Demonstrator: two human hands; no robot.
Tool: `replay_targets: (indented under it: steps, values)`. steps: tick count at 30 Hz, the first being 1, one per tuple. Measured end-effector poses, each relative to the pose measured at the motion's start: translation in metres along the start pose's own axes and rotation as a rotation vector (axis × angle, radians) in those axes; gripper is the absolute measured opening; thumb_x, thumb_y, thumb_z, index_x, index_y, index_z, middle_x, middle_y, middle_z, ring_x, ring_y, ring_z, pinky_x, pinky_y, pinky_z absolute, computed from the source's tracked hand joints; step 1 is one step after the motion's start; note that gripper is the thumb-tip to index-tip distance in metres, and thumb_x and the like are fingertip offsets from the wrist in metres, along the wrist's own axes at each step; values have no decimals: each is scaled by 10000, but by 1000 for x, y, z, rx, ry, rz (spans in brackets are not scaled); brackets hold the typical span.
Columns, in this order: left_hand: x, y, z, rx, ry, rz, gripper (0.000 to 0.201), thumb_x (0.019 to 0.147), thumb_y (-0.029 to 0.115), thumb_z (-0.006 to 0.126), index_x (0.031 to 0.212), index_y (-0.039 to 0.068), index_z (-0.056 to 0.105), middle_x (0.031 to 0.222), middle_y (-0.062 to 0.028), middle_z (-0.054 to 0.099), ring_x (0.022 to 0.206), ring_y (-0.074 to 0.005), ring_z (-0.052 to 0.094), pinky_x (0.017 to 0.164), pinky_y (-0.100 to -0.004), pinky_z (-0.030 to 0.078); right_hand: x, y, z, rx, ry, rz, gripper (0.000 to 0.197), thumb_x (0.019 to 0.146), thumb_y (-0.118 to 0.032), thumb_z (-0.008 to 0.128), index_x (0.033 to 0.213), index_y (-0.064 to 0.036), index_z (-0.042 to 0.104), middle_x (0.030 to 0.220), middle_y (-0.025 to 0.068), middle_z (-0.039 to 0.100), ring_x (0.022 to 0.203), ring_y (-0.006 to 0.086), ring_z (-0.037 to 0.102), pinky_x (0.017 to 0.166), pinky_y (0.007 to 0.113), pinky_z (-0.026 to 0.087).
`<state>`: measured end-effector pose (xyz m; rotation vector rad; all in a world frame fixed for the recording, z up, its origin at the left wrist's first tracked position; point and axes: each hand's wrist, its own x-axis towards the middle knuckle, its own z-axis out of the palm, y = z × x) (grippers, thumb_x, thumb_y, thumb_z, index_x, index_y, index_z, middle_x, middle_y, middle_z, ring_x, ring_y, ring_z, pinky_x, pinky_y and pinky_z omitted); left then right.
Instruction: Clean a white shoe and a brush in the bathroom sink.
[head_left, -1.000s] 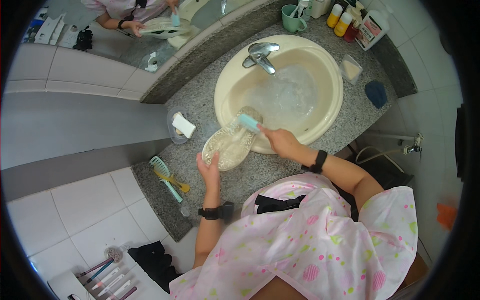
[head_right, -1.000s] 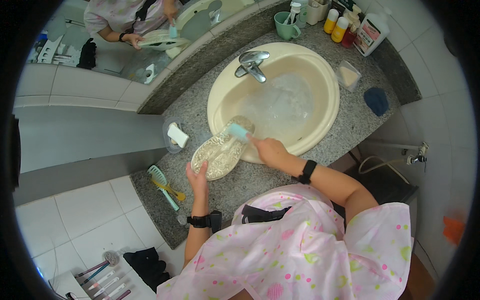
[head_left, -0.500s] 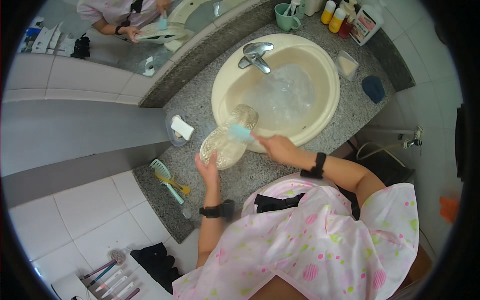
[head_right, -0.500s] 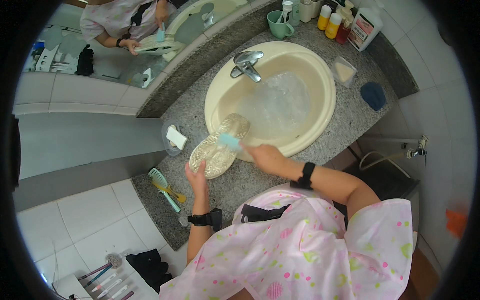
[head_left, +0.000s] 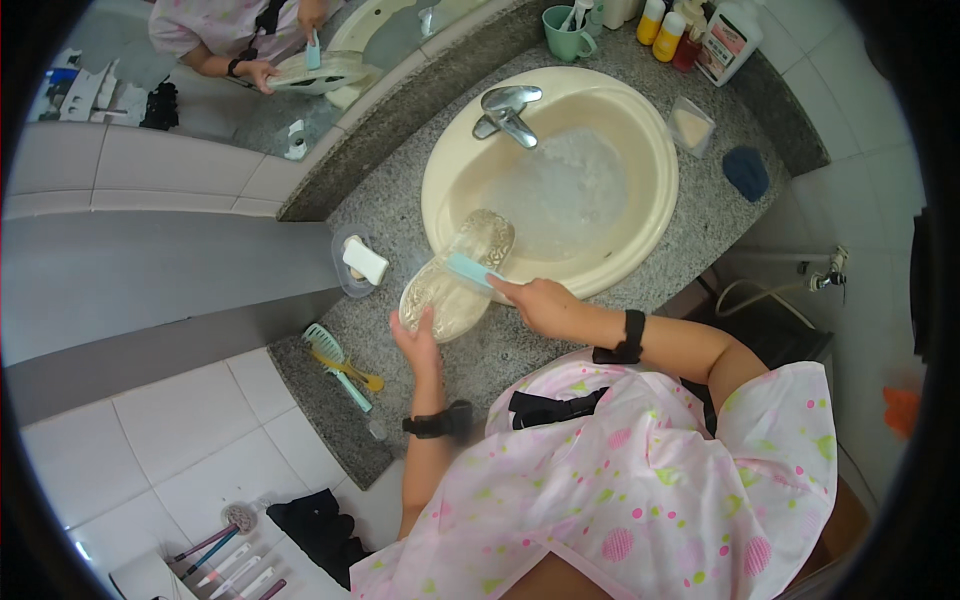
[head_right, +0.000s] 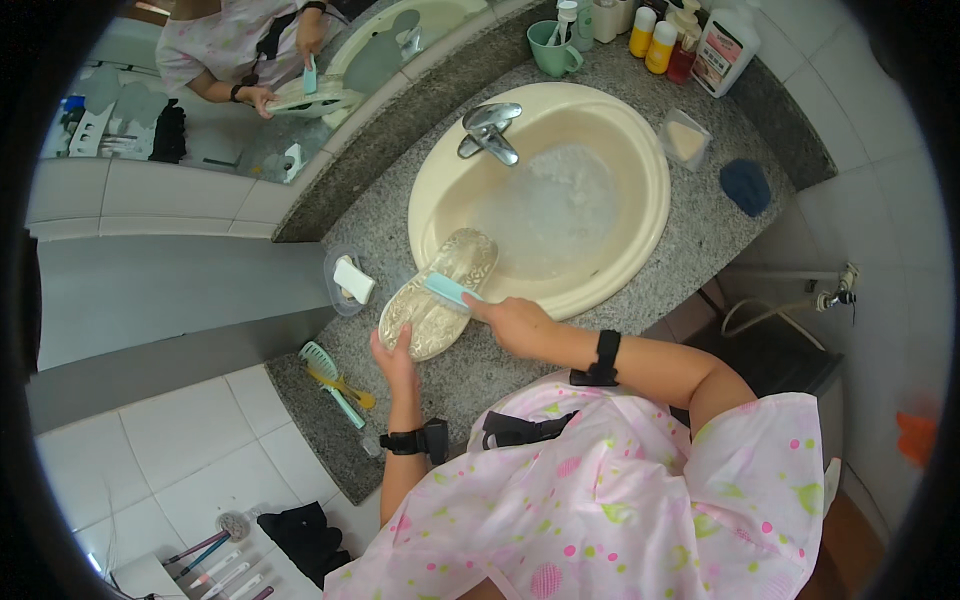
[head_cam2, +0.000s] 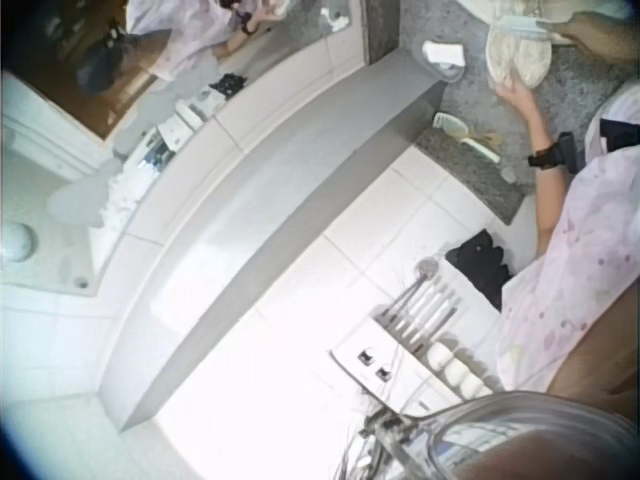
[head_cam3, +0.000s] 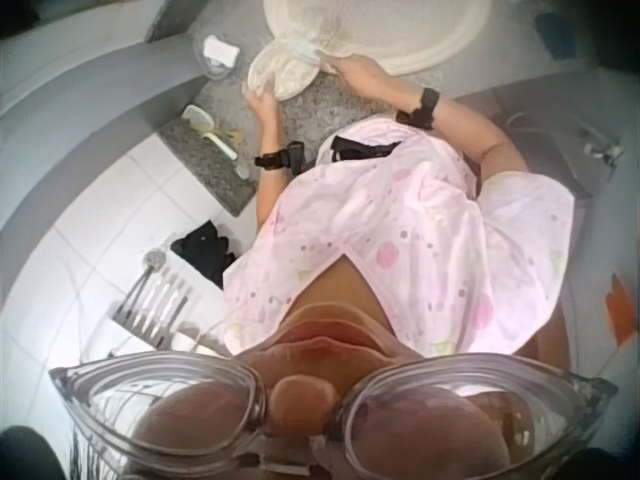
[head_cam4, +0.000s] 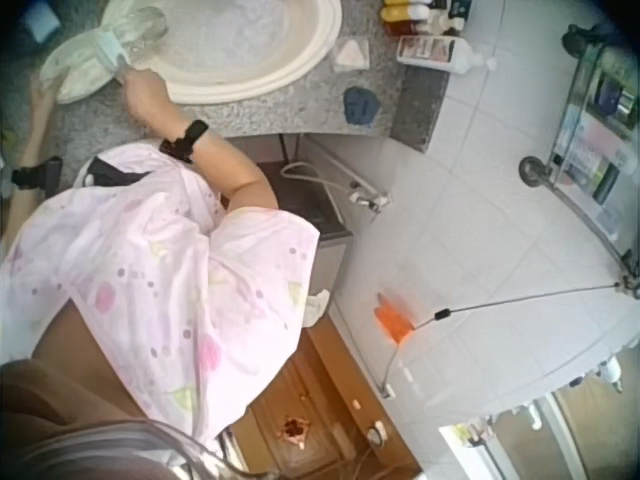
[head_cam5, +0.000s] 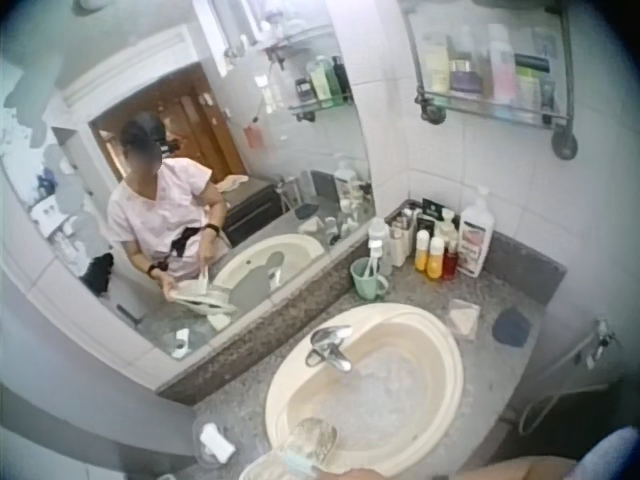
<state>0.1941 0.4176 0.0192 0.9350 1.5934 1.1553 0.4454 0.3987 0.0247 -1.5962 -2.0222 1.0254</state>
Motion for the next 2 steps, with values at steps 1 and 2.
replay_targets:
  steps: [1, 2]
  values:
    - [-1, -1, -2, -41, -1, -27, 344, 837, 11, 671, 1132, -27, 497, 1097, -158, 606, 961, -202, 606, 829, -321, 501, -1, 0, -2, 56, -31, -28, 630, 843, -34, 478, 1445, -183, 375, 693, 198, 616, 638, 370, 619, 588, 466, 490]
    - [-2, -2, -3, 13, -8, -19, 373, 838, 22, 674, 1156, -26, 486, 1104, -161, 604, 982, -211, 603, 842, -324, 498, -3, 0, -2, 56, -30, -25, 630, 843, -34, 478, 1445, -183, 375, 693, 198, 616, 638, 370, 619, 588, 466, 490]
